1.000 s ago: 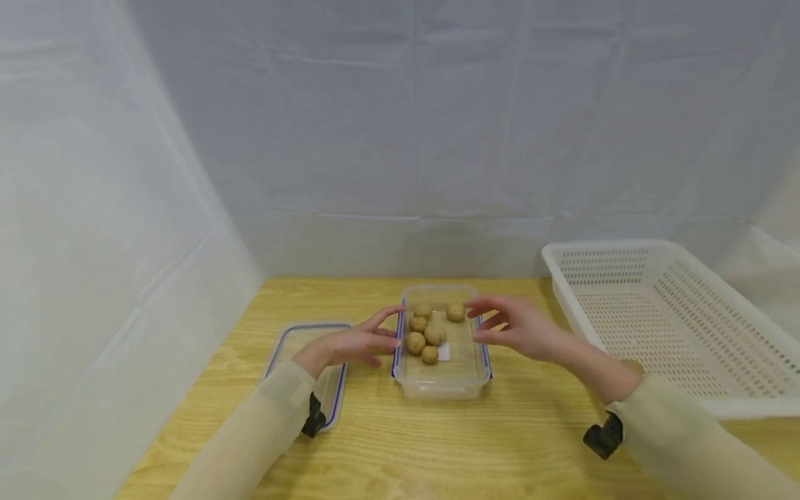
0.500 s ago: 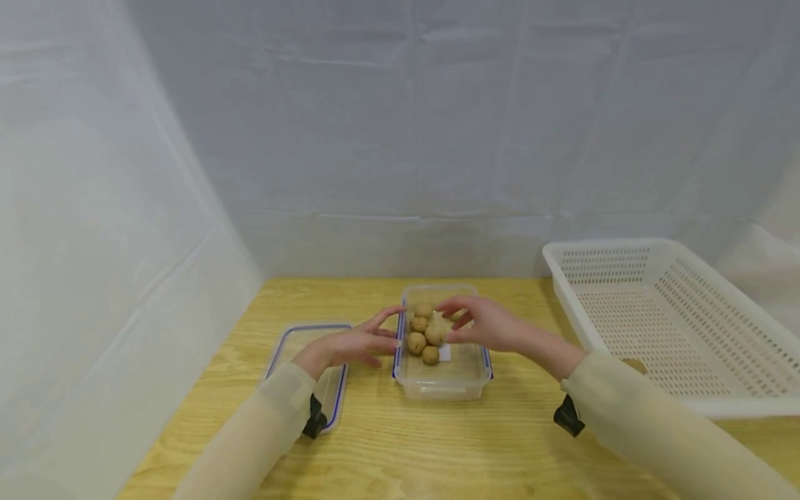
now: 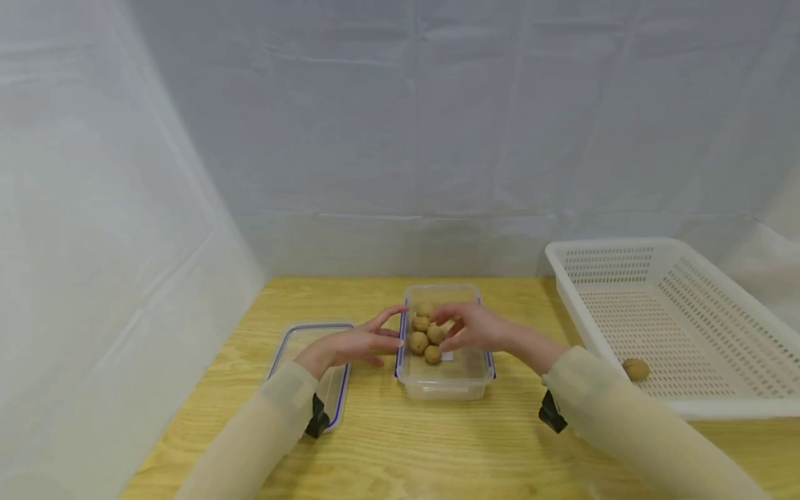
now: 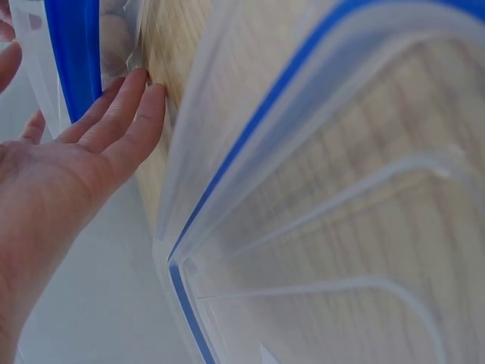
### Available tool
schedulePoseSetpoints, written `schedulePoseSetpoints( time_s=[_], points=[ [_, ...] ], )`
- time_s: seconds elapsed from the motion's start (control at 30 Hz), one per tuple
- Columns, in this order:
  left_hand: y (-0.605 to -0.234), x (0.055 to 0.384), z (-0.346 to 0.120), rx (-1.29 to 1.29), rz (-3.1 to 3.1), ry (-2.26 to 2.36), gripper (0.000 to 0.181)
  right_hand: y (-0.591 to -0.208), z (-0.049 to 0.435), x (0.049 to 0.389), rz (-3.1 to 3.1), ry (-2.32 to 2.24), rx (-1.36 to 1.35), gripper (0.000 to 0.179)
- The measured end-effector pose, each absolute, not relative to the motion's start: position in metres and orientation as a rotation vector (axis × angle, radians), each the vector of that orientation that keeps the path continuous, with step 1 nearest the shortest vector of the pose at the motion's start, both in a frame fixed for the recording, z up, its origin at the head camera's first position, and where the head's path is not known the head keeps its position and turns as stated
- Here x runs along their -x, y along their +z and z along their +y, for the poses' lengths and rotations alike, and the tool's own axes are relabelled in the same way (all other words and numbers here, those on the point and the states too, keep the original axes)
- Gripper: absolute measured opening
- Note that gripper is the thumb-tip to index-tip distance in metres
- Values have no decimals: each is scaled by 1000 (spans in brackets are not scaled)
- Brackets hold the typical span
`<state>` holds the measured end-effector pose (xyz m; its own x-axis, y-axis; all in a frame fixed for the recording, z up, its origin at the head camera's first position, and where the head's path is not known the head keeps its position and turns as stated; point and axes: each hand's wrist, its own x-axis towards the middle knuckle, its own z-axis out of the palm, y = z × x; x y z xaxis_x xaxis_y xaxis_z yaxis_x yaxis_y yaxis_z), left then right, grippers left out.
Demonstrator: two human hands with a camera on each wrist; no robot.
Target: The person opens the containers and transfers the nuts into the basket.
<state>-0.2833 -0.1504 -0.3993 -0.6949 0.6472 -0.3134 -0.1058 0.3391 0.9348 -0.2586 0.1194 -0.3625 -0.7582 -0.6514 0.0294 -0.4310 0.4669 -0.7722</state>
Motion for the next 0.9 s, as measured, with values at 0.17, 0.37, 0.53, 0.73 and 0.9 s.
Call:
schedulePoseSetpoints(
  time_s=[0.17,0.37,0.53,0.73,0.9],
  points=[
    [-398,282,-150,-470,1918,1422,72,-375,116,261,2427,-1163,965,49],
    [-398,282,-150,-473,1912,1427,72,-380,113,264,2428,-1155,897,51],
    [-399,283,-150,-479,1907,1425,72,-382,109,266,2463,-1102,879,48],
    [-400,283,-152,-487,1905,1429,73,-390,101,268,2494,-1014,887,38],
    [-400,283,-152,-486,1905,1428,73,-394,97,269,2516,-970,921,34]
  ],
)
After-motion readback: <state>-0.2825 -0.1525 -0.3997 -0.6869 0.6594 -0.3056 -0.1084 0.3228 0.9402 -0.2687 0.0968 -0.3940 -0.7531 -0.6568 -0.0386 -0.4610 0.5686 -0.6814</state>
